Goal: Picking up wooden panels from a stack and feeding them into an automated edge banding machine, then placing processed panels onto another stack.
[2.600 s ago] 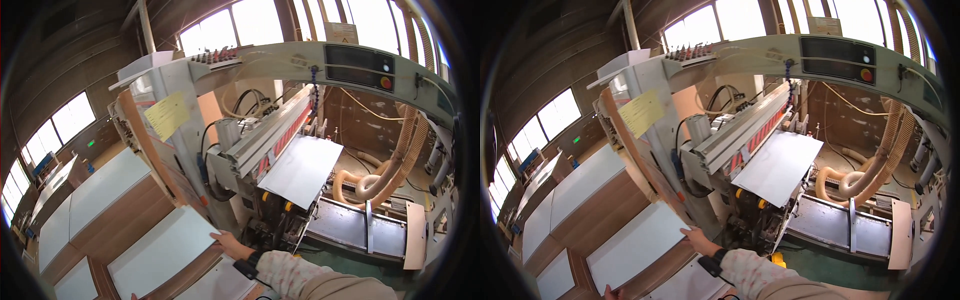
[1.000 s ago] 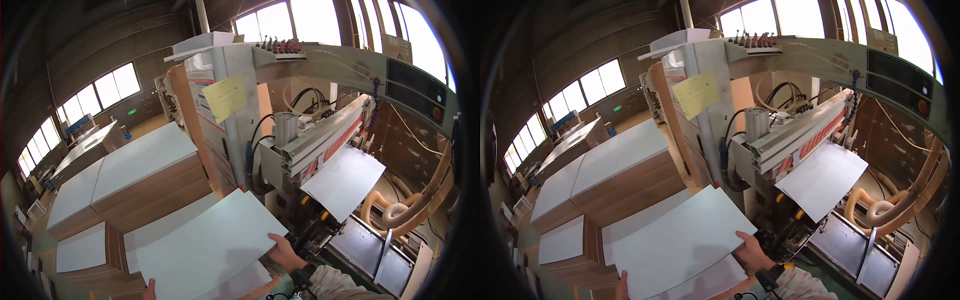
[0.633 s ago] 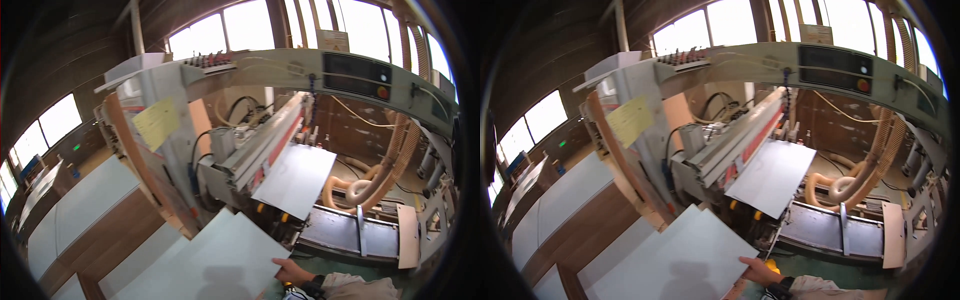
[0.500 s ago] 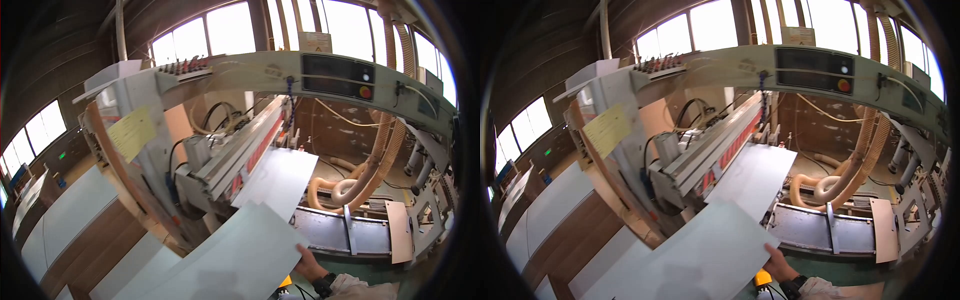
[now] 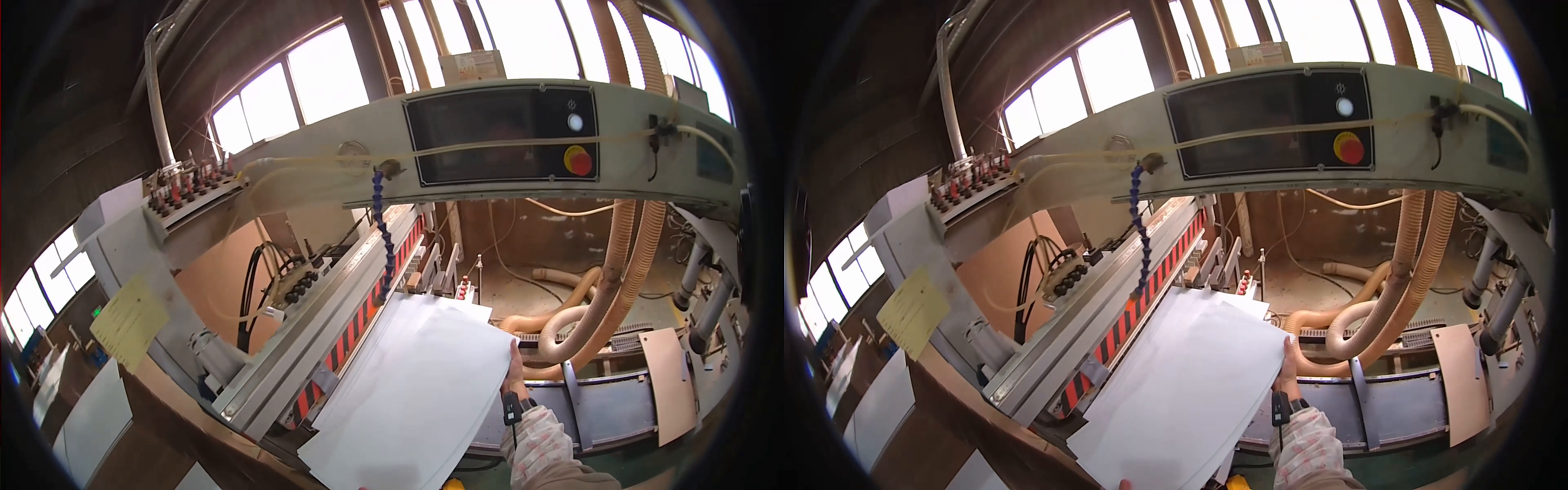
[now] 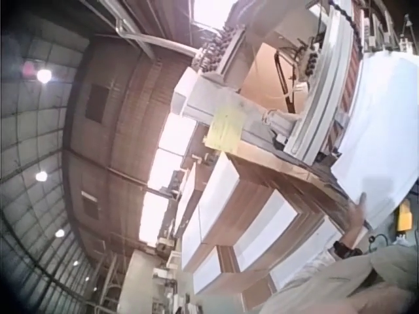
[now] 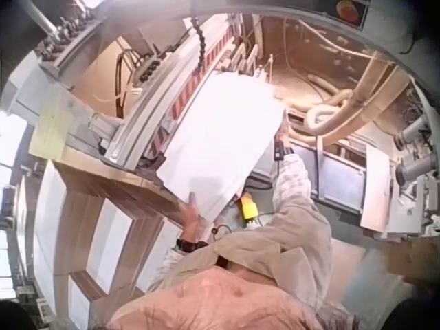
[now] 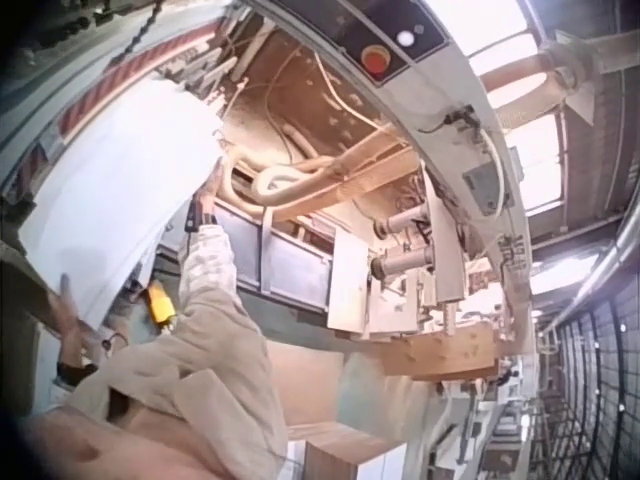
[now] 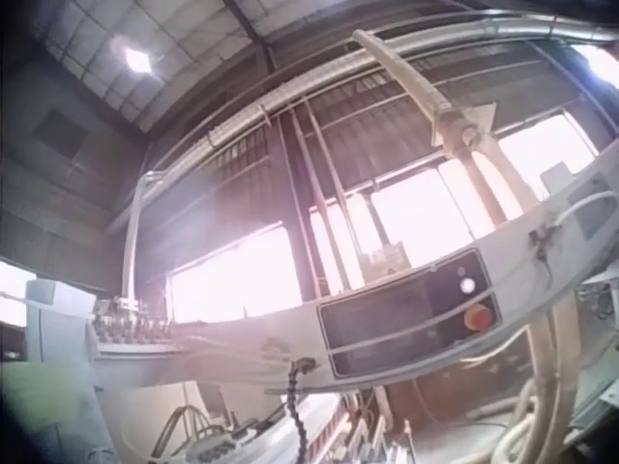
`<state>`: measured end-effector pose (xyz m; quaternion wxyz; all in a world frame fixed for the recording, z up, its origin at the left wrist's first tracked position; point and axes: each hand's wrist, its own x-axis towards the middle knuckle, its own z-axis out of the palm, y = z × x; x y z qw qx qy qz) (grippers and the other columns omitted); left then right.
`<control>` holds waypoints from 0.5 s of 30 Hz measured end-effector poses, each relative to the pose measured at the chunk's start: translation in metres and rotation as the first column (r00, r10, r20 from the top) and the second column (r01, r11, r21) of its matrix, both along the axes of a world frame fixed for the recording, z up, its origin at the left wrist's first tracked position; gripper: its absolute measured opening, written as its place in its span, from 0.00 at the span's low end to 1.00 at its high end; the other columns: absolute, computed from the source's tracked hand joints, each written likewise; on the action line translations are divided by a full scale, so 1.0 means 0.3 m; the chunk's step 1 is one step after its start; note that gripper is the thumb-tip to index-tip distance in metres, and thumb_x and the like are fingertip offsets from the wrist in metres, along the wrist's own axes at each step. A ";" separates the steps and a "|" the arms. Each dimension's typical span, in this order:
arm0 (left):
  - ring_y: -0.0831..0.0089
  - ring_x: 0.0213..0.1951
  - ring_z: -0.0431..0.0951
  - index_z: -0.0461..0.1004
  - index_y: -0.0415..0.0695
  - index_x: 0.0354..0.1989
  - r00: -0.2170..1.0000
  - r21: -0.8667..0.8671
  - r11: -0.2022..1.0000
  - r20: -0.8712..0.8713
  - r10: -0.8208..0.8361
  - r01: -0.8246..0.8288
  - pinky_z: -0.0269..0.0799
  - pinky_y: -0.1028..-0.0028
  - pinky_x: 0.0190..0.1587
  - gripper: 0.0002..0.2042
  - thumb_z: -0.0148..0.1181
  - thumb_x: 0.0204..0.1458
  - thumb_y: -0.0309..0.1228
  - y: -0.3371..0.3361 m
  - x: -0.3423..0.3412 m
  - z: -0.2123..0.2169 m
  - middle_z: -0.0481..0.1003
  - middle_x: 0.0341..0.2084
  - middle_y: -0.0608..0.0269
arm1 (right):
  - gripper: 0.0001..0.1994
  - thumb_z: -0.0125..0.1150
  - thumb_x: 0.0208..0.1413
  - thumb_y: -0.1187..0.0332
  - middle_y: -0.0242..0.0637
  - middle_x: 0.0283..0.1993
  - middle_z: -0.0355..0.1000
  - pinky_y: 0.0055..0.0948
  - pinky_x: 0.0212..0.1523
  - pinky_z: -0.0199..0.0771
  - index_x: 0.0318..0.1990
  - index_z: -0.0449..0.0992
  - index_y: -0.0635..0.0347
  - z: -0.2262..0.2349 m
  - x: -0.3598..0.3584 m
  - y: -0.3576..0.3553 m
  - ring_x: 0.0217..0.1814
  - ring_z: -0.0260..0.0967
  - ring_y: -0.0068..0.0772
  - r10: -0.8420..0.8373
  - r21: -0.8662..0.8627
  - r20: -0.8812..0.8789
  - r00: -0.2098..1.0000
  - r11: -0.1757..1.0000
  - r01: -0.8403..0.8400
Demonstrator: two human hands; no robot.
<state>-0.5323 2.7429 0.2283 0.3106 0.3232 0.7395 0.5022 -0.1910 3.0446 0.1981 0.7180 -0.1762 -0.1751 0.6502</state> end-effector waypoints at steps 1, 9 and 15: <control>0.53 0.52 0.65 0.59 0.30 0.54 1.000 -0.008 1.000 -0.014 0.014 -0.014 0.58 0.64 0.54 0.32 0.56 0.48 0.44 0.025 0.008 -0.001 0.65 0.50 0.42 | 0.29 0.49 0.53 0.48 0.43 0.51 0.65 0.35 0.51 0.66 0.54 0.60 0.63 0.030 -0.025 0.042 0.50 0.66 0.40 0.016 -0.023 -0.021 1.000 1.000 -0.016; 0.63 0.48 0.67 0.60 0.29 0.52 0.964 -0.012 1.000 0.265 0.013 -0.010 0.60 0.69 0.52 0.23 0.50 0.54 0.35 0.105 0.045 0.038 0.66 0.49 0.50 | 0.19 0.51 0.52 0.64 0.41 0.42 0.68 0.35 0.42 0.72 0.49 0.61 0.65 0.056 -0.150 0.263 0.41 0.68 0.37 -0.038 -0.091 0.246 0.969 0.994 0.062; 0.63 0.50 0.65 0.60 0.28 0.52 0.880 -0.051 0.993 0.460 0.119 -0.107 0.58 0.69 0.53 0.23 0.49 0.55 0.37 0.106 -0.021 0.054 0.65 0.50 0.52 | 0.20 0.51 0.55 0.63 0.37 0.43 0.67 0.31 0.44 0.68 0.52 0.61 0.63 0.025 -0.291 0.315 0.42 0.66 0.30 -0.038 -0.107 0.260 0.965 0.992 0.068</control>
